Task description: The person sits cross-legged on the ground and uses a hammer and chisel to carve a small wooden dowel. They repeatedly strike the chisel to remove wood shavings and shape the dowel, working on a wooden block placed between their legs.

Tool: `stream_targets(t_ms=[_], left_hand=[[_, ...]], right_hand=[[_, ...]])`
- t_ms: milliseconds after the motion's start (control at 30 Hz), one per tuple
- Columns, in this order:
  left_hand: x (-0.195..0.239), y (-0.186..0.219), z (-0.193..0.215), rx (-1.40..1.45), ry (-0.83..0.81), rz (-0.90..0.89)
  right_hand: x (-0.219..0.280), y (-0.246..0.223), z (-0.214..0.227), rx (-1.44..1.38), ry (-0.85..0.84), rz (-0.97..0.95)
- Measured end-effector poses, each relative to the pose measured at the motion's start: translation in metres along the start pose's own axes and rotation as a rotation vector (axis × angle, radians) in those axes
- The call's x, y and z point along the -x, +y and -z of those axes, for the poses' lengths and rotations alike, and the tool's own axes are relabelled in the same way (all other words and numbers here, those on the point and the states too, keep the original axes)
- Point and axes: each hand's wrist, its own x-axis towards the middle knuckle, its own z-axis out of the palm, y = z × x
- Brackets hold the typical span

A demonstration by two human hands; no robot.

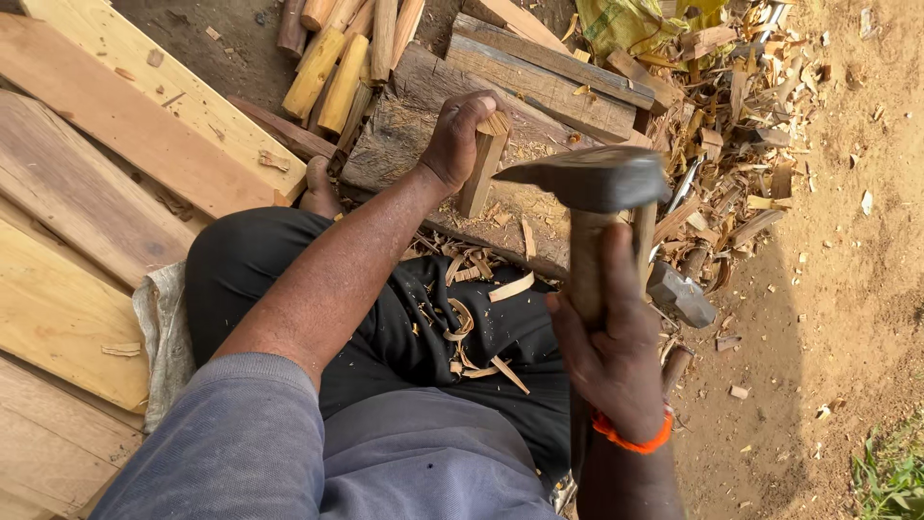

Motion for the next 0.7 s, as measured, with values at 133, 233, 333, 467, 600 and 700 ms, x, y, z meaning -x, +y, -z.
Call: stream_targets(t_ms=[133,233,333,467,600,700], left_hand=[[-0.001,0.006,-0.005,-0.072,0.067,0.005],[-0.005,0.019,0.001,-0.009,0.085,0.151],[-0.012,0.033,0.003,0.073,0.091,0.315],[-0.005,0.032,-0.007,0.112,-0.005,0.27],[-0.002,0.022,-0.009,-0.042,-0.108,0.204],[-0.002,0.016,-0.009,0.012,-0.078,0.268]], right_hand=[[-0.002,0.044,-0.044,0.181,-0.231,-0.196],[0.011,0.067,-0.05,0.06,-0.231,-0.101],[0.01,0.068,-0.044,0.054,-0.256,-0.181],[-0.006,0.051,-0.029,-0.001,-0.259,-0.351],[-0.004,0.022,0.017,-0.072,-0.112,-0.295],[0.004,-0.01,0.049,-0.293,0.079,-0.066]])
